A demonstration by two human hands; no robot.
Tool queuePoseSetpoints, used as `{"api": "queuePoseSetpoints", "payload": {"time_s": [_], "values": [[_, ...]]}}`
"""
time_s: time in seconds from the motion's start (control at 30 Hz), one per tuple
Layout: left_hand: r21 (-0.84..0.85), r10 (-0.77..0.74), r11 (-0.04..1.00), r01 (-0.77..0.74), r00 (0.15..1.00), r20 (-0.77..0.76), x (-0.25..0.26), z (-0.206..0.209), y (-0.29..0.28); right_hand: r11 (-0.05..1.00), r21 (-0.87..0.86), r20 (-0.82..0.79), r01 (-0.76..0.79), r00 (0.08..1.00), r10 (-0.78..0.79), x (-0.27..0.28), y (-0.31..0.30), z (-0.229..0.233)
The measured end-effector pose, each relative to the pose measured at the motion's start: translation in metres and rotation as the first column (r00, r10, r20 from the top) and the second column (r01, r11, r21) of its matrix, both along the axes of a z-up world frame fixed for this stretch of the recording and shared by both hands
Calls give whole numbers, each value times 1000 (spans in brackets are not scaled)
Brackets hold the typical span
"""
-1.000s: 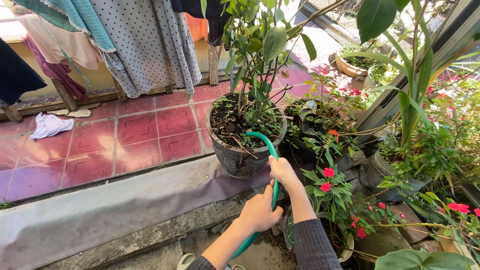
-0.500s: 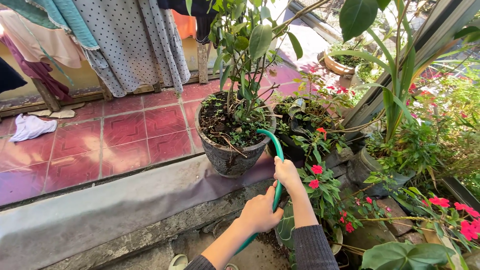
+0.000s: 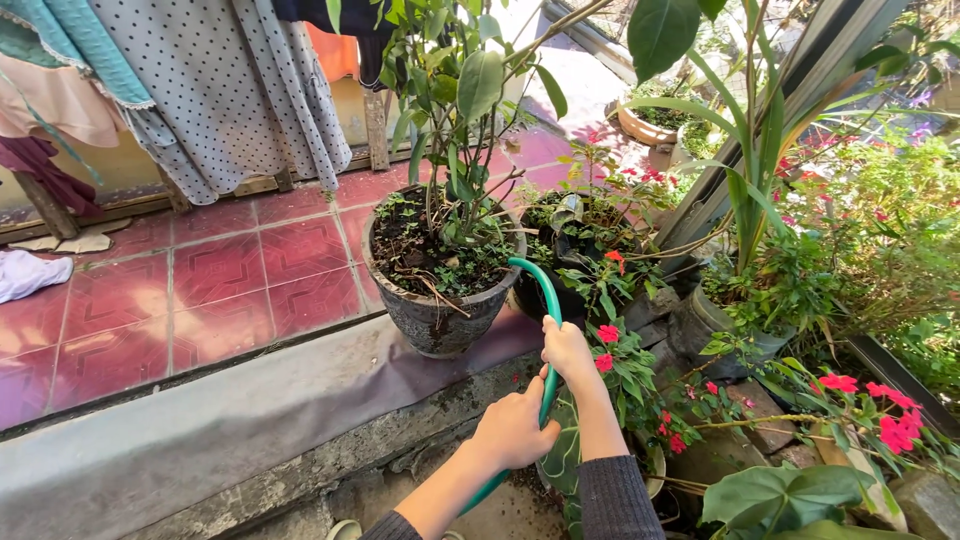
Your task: Watering several potted plants using a green garden hose in an outdoor garden area.
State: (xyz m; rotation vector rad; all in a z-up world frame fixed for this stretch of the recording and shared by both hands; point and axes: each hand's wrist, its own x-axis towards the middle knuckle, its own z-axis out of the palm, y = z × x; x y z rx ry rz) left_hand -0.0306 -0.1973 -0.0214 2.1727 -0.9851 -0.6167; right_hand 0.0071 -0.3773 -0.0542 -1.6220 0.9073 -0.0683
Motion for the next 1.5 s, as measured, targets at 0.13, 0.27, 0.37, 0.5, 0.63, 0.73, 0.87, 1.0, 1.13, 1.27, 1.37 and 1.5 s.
{"api": "queuePoseSetpoints", "payload": {"time_s": [0.13, 0.27, 0.37, 0.5, 0.63, 0.73, 0.87, 1.0, 1.13, 1.27, 1.37, 1.5], "values": [[16, -18, 1000, 18, 1000, -4, -7, -4, -4, 1000, 1, -4, -21, 1000, 21, -7, -4, -1], [-50, -17, 999, 16, 1000, -22, -16, -5, -7, 996, 23, -42, -89, 995, 90, -10, -8, -7], [-57, -28, 998, 27, 999, -28, -18, -5, -10, 994, 33, -68, -101, 992, 103, -14, -9, -1], [-37, -50, 998, 49, 999, -9, -16, -8, -12, 996, 0, -123, -85, 989, 85, -20, -2, 28], [-20, -53, 998, 53, 998, -34, -5, 10, -6, 998, 5, -118, -55, 991, 55, -10, -2, 19], [0, -53, 999, 53, 998, -25, 8, 9, 2, 1000, -3, -66, 9, 998, -9, 1, 7, 20], [-5, -49, 999, 49, 999, -7, 24, 11, 11, 998, -68, -51, 3, 999, -7, 16, 15, 23], [-15, -27, 1000, 26, 999, -40, 37, 31, 15, 997, -69, -37, 28, 999, -31, 31, 18, 36], [-29, -51, 998, 50, 998, -36, 53, 32, 17, 995, -98, -46, 35, 998, -40, 45, 22, 52], [-42, -48, 998, 47, 998, -31, 63, 46, 21, 991, -131, -66, 29, 997, -38, 53, 27, 66], [-102, -28, 994, 26, 999, -20, 70, 47, 16, 988, -153, -59, 15, 998, -25, 62, 24, 76], [-162, 0, 987, 0, 1000, -2, 76, 46, 10, 987, -162, -49, -21, 999, 13, 69, 26, 94]]}}
